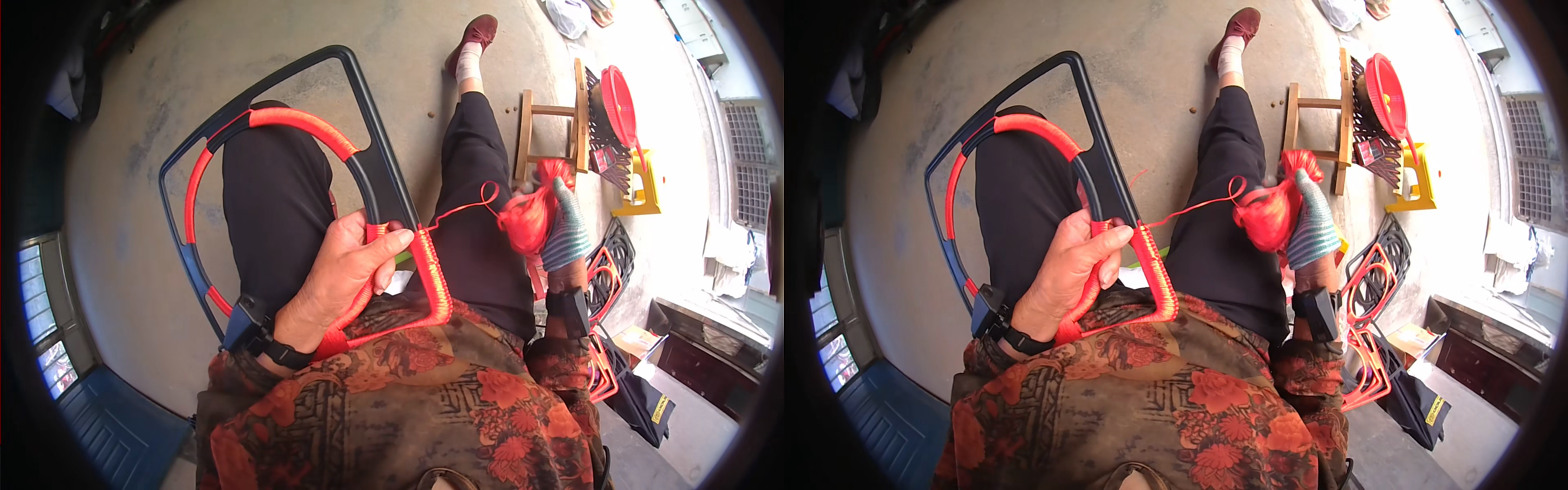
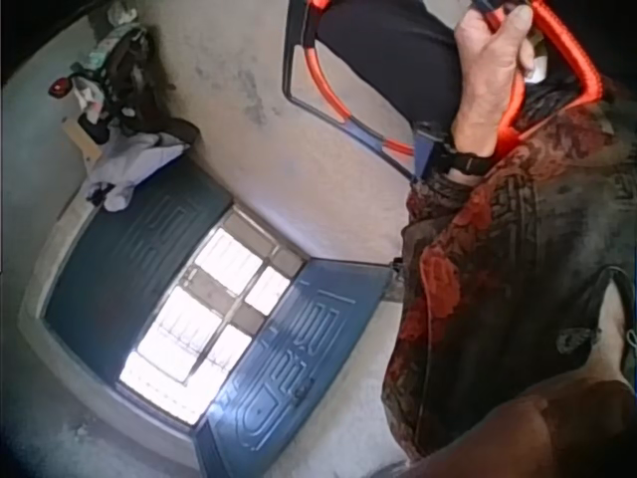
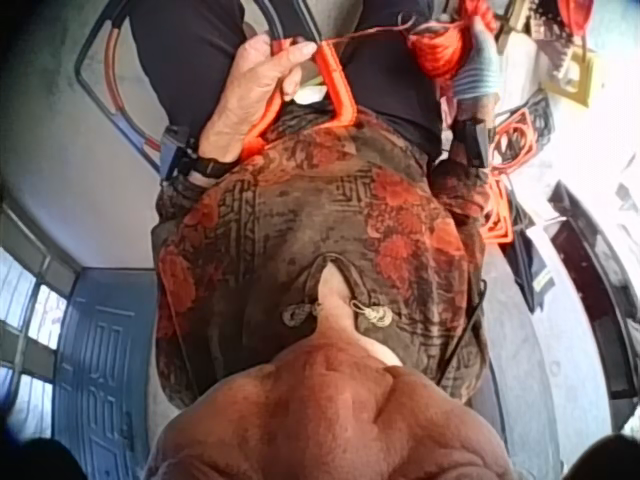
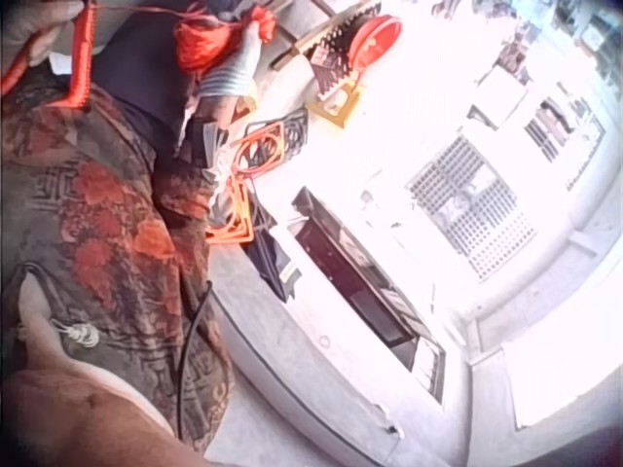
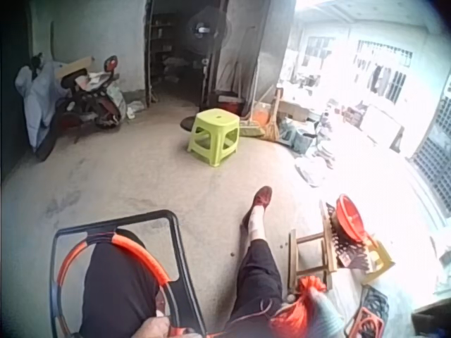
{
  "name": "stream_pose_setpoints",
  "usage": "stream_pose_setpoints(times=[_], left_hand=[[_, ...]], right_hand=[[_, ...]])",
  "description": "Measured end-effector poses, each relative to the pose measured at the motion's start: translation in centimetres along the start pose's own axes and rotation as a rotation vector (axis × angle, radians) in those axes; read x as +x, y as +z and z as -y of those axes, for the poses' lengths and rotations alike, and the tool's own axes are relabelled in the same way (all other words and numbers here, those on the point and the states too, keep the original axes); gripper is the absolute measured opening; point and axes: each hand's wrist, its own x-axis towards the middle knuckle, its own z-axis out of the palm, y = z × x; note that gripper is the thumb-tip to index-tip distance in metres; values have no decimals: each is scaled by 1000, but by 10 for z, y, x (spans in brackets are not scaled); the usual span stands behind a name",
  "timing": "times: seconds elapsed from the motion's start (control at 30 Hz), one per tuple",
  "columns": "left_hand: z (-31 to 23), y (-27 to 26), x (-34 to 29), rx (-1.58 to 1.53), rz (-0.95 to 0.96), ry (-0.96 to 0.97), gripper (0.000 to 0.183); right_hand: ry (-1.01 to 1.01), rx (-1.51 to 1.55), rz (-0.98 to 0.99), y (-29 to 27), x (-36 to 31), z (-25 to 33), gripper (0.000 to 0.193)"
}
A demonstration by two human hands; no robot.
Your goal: Wrapping and weaving red rope around a black chair frame to create a finished furniture piece.
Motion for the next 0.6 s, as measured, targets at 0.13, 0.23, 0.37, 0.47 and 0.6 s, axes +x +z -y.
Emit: stream_pose_setpoints(times=[0.13,0.23,0.37,0.47,0.6], left_hand=[[3,-2,2,11,-50,63,27],[2,0,0,-198,-116,69,41],[7,-6,5,-546,-66,253,44],[20,-23,12,-560,22,337,41],[19,-26,5,-476,44,218,38]], right_hand=[[-968,-1269,-25,63,-21,7,45],[-1496,-1488,75,112,-47,-1,51],[-1335,-1475,740,127,-57,-14,52],[-694,-1005,531,120,-54,-30,37],[81,-484,502,95,-31,-33,30]])
